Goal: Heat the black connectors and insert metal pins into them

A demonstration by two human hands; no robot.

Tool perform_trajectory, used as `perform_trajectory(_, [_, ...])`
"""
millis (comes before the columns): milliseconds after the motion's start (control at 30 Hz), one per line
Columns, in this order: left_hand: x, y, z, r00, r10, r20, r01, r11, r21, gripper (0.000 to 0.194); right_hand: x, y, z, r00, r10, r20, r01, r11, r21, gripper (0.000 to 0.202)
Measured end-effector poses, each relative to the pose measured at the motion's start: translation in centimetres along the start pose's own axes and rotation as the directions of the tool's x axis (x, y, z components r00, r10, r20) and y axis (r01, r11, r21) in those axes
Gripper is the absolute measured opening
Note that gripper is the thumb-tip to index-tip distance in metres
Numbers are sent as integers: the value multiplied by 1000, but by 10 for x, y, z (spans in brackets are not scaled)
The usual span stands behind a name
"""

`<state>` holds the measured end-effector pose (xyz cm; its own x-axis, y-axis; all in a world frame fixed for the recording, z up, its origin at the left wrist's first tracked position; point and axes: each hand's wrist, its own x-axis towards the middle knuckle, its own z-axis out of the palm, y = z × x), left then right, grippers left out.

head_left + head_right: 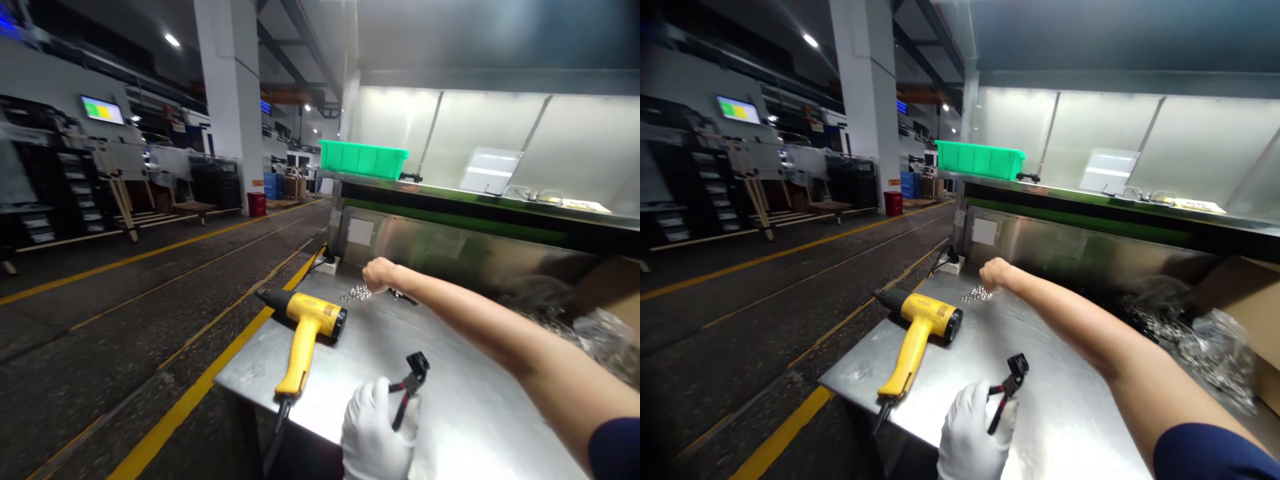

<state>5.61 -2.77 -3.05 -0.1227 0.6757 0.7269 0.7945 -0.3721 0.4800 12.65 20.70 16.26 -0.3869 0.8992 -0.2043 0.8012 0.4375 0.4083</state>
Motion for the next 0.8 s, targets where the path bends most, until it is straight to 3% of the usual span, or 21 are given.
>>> perform_trajectory(167, [17, 3, -8, 994, 4, 113, -3, 1000, -12, 31, -59, 39, 12, 991, 36, -125, -38, 999, -15, 33])
perform_trajectory(267, [28, -1, -15, 986, 63, 152, -66, 998, 18, 27, -120, 54, 44, 984, 50, -171, -48, 999, 15, 30])
perform_trajectory(367, [23, 6, -24, 965, 151, 212, -164, 985, 45, 25, -188, 64, 82, 984, 79, -158, -68, 995, 73, 28])
perform_trajectory(467, [-3, 41, -26, 936, 276, 218, -258, 960, -109, 21, -244, 83, 114, 981, 120, -154, -97, 984, 147, 26])
perform_trajectory(500, [-16, 60, -26, 911, 283, 300, -224, 950, -217, 22, -258, 91, 124, 977, 134, -166, -105, 979, 173, 27])
perform_trajectory(533, [-32, 81, -26, 855, 303, 420, -144, 918, -370, 22, -270, 98, 133, 972, 149, -181, -112, 974, 198, 28])
perform_trajectory(567, [-49, 106, -26, 750, 346, 563, -24, 866, -499, 19, -281, 105, 142, 966, 162, -201, -116, 968, 223, 29])
perform_trajectory(600, [-68, 131, -26, 605, 338, 721, 134, 849, -511, 17, -291, 111, 151, 959, 174, -222, -118, 962, 247, 30])
perform_trajectory(633, [-87, 158, -23, 414, 305, 858, 287, 850, -441, 17, -301, 115, 159, 952, 186, -243, -118, 956, 270, 30])
perform_trajectory(667, [-106, 184, -19, 194, 275, 942, 421, 843, -333, 21, -310, 117, 167, 945, 197, -261, -118, 949, 292, 30])
perform_trajectory(733, [-141, 231, 0, -189, 236, 953, 629, 774, -67, 30, -328, 120, 184, 929, 216, -302, -109, 936, 335, 30])
perform_trajectory(800, [-167, 269, 28, -442, 245, 863, 744, 637, 200, 28, -342, 122, 201, 906, 229, -355, -84, 922, 378, 30])
